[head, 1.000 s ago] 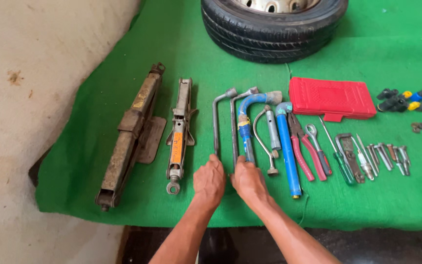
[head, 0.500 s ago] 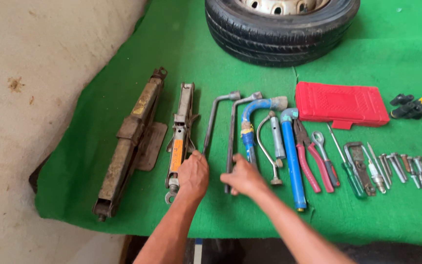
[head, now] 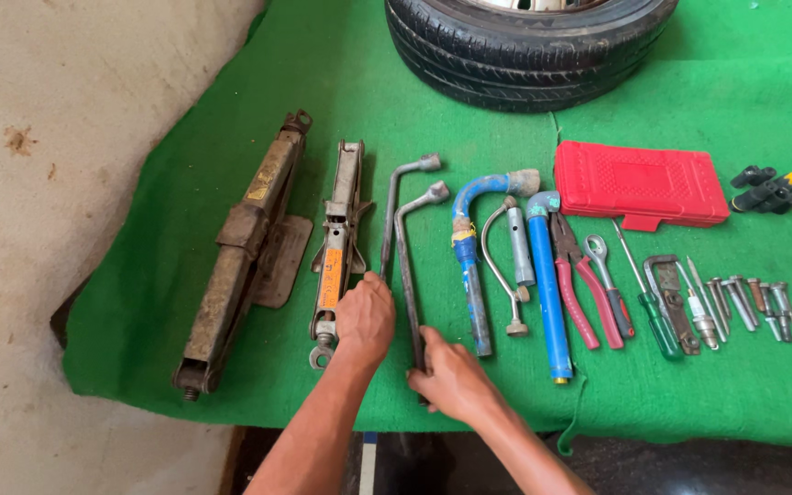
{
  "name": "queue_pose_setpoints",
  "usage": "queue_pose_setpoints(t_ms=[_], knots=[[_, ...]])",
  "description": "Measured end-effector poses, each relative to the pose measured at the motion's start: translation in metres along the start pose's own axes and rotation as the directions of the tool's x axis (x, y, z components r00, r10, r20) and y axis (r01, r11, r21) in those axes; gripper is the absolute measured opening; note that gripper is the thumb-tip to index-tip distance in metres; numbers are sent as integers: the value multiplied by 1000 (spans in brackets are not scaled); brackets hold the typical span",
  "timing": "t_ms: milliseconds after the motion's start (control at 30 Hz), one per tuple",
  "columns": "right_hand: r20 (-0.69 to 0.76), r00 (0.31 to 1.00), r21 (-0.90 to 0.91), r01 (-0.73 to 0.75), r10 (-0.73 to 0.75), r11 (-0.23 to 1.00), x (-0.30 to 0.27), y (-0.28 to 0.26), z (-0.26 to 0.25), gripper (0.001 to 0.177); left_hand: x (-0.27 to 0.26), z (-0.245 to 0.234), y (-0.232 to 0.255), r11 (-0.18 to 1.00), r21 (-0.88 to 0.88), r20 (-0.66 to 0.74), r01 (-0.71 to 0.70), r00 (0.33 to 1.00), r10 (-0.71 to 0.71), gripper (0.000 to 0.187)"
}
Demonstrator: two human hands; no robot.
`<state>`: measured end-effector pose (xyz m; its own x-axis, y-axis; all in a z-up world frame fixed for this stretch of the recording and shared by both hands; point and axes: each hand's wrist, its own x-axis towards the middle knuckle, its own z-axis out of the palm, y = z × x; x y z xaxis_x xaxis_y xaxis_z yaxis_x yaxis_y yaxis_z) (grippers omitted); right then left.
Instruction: The person organizes various automotive tools on a green mat, including jacks, wrenches, and sockets. They then open a red socket set case and place individual sockets into their designated slots.
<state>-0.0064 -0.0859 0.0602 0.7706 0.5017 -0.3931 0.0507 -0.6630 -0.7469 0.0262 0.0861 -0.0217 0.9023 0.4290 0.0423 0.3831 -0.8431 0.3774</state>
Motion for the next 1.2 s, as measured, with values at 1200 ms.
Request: queue_pose_setpoints(t_ms=[1200], knots=[[-545, 722, -359, 259, -427, 897, -53, 77, -34, 31, -110, -16, 141, 935, -334, -63, -119, 993, 104, 49]])
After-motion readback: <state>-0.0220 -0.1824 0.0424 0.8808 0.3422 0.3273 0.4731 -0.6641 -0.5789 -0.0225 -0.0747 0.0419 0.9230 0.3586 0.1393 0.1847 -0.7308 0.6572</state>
